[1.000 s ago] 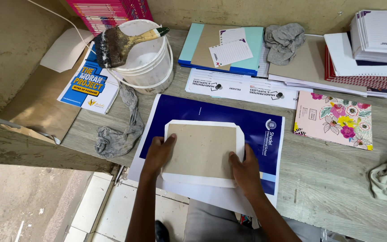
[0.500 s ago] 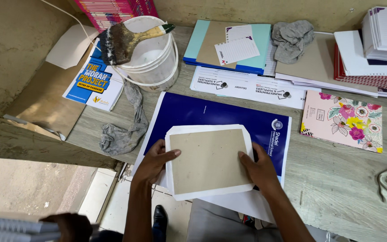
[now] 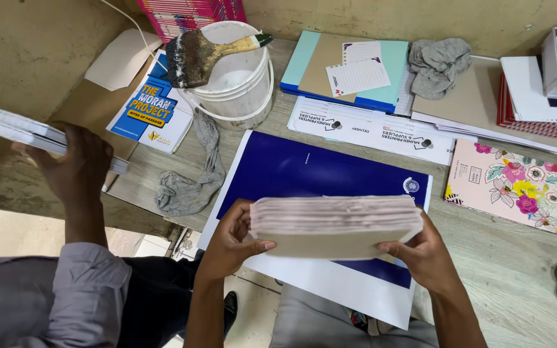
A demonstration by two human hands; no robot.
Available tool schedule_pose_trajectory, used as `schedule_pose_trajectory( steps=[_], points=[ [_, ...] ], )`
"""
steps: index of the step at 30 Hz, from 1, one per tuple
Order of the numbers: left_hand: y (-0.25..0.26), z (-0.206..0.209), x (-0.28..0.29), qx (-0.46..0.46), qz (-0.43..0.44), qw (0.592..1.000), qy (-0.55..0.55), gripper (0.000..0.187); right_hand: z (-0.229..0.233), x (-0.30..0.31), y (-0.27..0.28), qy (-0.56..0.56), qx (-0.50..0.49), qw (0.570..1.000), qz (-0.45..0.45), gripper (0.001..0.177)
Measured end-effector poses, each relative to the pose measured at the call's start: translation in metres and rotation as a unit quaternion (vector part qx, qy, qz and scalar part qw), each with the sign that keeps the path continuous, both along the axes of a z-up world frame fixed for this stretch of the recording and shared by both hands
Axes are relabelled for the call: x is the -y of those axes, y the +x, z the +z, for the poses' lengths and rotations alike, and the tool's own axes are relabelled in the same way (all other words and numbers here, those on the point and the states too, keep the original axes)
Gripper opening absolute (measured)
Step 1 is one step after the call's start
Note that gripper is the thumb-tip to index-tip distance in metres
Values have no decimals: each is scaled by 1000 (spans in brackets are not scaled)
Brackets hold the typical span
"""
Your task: The person applies glue to the spine of a book using a brush, then wipes the edges with a cloth. They fold the cover flaps over the spine and press them down to secure the binding. The person repeats this process for multiple books, stacking the finished items on the table.
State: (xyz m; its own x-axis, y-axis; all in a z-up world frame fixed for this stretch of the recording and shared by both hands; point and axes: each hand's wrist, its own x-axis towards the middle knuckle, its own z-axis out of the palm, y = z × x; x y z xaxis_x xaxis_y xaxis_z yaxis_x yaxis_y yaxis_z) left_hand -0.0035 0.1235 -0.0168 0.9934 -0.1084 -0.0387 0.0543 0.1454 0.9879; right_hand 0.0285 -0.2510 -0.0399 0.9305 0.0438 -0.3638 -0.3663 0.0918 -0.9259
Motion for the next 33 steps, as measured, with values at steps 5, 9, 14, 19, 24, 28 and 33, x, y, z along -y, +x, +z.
schedule_pose_trajectory(
  steps=[5, 9, 14, 19, 24, 28, 33],
  points=[
    [22, -60, -26, 12, -19, 996, 85, 58, -37, 16, 5, -95, 96, 990, 46, 85],
    [31, -82, -31, 33, -17, 998, 50, 56, -45, 15, -1, -113, 174, 976, 71, 74],
    [46, -28, -2, -17, 13, 999, 44, 49, 18, -9, 2, -122, 89, 988, 37, 60],
    [97, -104, -20, -155, 7, 986, 63, 48, 45, -38, 14, -82, -25, 996, 29, 39],
    [126, -135, -17, -228, -4, 969, 99, 48, 41, -46, 14, -189, -122, 974, 27, 57],
    [132, -133, -17, -239, 8, 963, 128, 49, 3, -6, -10, -354, -80, 932, -6, 63],
    [126, -109, -10, -255, 14, 960, 119, 50, -14, 13, -41, -203, -111, 947, -222, 52]
  ],
)
